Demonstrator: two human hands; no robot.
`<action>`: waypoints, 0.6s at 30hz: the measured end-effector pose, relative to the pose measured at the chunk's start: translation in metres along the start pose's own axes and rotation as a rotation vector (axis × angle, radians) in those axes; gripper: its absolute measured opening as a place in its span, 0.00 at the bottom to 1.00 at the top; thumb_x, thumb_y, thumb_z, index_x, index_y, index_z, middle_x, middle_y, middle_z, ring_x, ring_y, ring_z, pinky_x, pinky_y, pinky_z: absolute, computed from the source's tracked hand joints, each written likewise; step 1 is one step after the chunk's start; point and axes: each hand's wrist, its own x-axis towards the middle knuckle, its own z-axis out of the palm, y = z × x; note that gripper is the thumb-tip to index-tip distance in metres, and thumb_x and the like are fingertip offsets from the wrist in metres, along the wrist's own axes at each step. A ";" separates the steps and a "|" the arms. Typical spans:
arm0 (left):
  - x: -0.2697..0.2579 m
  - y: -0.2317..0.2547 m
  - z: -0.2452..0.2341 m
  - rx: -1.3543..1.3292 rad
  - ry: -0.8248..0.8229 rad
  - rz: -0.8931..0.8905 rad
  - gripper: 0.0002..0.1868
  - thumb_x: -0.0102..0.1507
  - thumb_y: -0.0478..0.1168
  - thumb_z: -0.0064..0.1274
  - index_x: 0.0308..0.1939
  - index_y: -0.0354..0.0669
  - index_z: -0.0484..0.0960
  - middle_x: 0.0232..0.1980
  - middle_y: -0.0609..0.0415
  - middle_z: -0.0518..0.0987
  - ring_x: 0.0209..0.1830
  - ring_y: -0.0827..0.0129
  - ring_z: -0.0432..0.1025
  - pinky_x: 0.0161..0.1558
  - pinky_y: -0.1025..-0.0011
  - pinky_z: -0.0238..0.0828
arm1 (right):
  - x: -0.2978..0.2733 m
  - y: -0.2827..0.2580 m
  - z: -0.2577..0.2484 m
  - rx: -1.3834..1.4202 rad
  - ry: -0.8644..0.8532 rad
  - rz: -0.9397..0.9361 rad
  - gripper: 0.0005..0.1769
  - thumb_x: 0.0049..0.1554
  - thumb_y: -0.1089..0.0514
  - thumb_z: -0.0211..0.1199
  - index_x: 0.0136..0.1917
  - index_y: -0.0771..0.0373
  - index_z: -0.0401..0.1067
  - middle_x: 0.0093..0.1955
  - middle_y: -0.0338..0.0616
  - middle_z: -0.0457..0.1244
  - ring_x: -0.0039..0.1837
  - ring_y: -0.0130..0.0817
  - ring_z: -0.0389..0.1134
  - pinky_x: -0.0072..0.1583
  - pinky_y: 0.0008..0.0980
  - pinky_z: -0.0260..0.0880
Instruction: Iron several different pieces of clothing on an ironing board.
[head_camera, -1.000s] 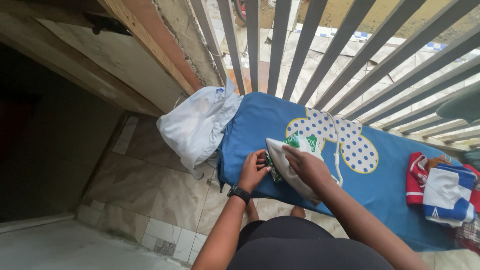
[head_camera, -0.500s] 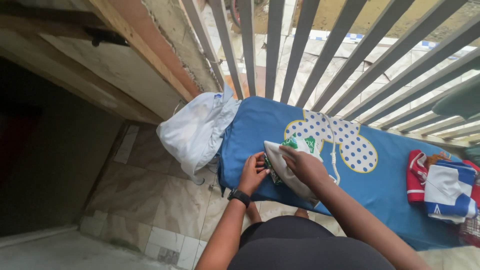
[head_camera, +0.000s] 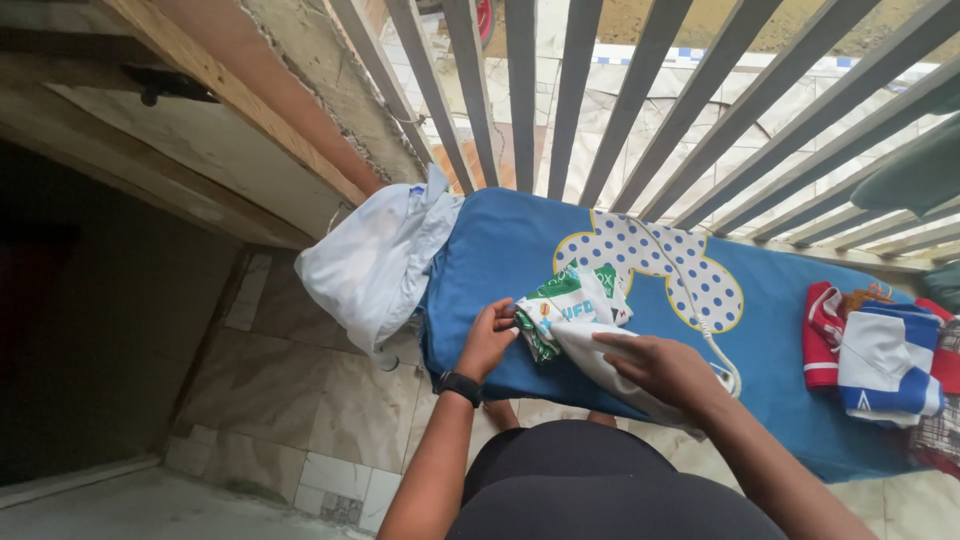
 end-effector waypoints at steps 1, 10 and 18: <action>0.000 0.001 -0.001 0.003 -0.004 -0.003 0.32 0.59 0.27 0.56 0.68 0.37 0.71 0.61 0.49 0.77 0.57 0.66 0.75 0.59 0.69 0.75 | -0.001 0.001 -0.006 0.005 0.000 0.003 0.25 0.57 0.41 0.60 0.68 0.24 0.70 0.58 0.40 0.72 0.48 0.36 0.76 0.49 0.39 0.78; 0.015 0.001 0.008 -0.214 0.086 -0.284 0.27 0.64 0.37 0.49 0.68 0.40 0.71 0.58 0.53 0.76 0.53 0.73 0.73 0.51 0.73 0.74 | 0.032 0.007 -0.020 0.596 0.203 0.279 0.27 0.57 0.39 0.62 0.70 0.28 0.70 0.64 0.42 0.70 0.58 0.39 0.75 0.57 0.42 0.76; 0.003 0.054 0.039 0.656 0.286 -0.083 0.31 0.56 0.55 0.68 0.57 0.42 0.79 0.53 0.44 0.77 0.56 0.50 0.71 0.58 0.58 0.68 | 0.089 0.000 0.003 0.415 0.202 0.089 0.26 0.59 0.36 0.59 0.71 0.31 0.69 0.65 0.46 0.69 0.59 0.46 0.73 0.59 0.42 0.71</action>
